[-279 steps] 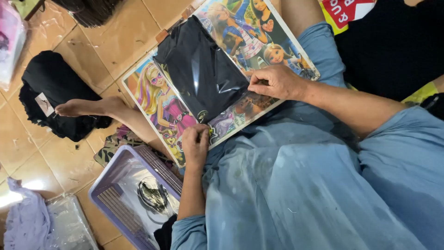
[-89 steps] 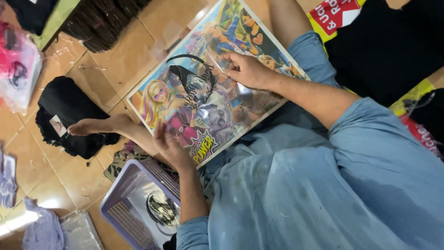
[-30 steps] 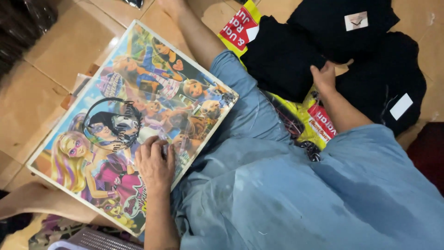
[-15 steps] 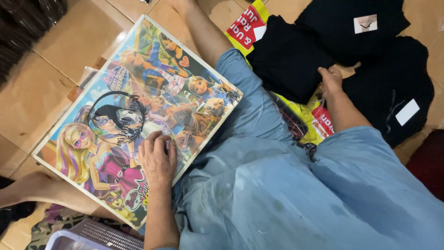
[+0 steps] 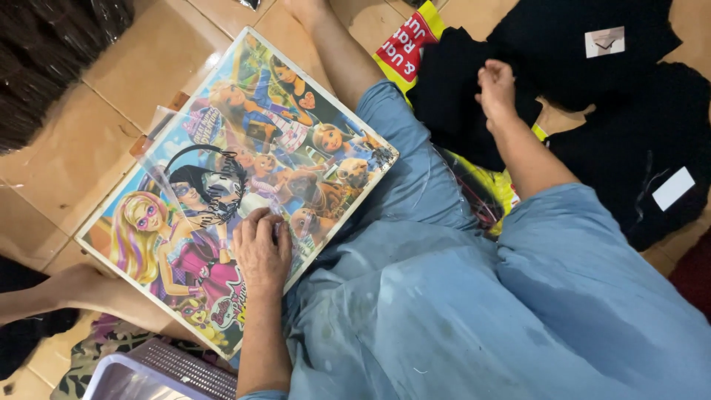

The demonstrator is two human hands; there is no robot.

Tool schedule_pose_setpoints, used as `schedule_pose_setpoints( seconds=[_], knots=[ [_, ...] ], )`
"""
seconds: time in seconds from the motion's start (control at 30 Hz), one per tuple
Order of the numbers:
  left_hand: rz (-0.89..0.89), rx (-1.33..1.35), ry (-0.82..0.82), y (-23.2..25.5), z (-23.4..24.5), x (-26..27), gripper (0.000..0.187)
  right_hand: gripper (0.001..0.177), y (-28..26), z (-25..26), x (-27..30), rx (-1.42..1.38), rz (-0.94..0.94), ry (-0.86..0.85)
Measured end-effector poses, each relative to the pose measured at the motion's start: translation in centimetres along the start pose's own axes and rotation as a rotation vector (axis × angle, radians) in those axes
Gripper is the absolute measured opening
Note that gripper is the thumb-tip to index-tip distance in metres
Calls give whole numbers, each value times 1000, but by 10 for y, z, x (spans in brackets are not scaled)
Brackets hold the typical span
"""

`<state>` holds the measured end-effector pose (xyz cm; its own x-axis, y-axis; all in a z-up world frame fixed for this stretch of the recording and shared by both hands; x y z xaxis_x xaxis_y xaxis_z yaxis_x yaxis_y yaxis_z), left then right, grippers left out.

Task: The person sits on the floor and repeatedly folds black t-shirts, places each into a clear plastic bag, and sets the packaged items aside. The process is repeated for multiple shirts using the same method.

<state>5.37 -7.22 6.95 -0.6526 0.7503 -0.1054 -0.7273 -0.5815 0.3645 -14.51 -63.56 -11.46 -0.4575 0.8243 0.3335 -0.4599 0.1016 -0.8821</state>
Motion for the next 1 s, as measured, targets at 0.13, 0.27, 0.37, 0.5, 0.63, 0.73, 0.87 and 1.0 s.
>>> schedule_pose_setpoints(
  seconds=[0.13, 0.27, 0.37, 0.5, 0.63, 0.73, 0.87, 1.0],
  knots=[
    [2, -2, -5, -5, -6, 1, 10, 47, 58, -13, -15, -98, -141, 8],
    [38, -61, 75, -17, -14, 5, 10, 82, 113, -22, -47, -8, -159, -20],
    [46, -63, 73, -16, -14, 5, 11, 94, 126, -27, -57, 12, -208, 3],
    [45, -52, 69, -15, -12, 5, 10, 107, 104, -43, -47, 48, -212, -1],
    [62, -39, 75, -17, -13, 5, 9, 96, 61, -49, -23, -15, -171, 37],
    [60, -40, 75, -15, -8, 6, 9, 99, 2, -57, 4, -172, -93, -14],
    [60, -30, 73, -16, -7, 7, 8, 73, -55, -38, 8, -535, 59, -37],
    [65, -47, 59, -17, -6, 6, 10, 32, -130, -46, 47, -780, 12, -173]
  ],
)
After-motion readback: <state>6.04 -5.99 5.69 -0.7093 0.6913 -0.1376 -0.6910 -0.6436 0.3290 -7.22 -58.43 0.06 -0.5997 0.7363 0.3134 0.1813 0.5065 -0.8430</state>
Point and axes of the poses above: each hand's wrist, its own x-axis away from the middle knuckle, its own z-axis out of the back of the hand, y = z × x, the point moved 9 cm from there along -x, towards the middle knuckle, and after that the axes turned 14 degrees about -y, right-handed, at the moved point
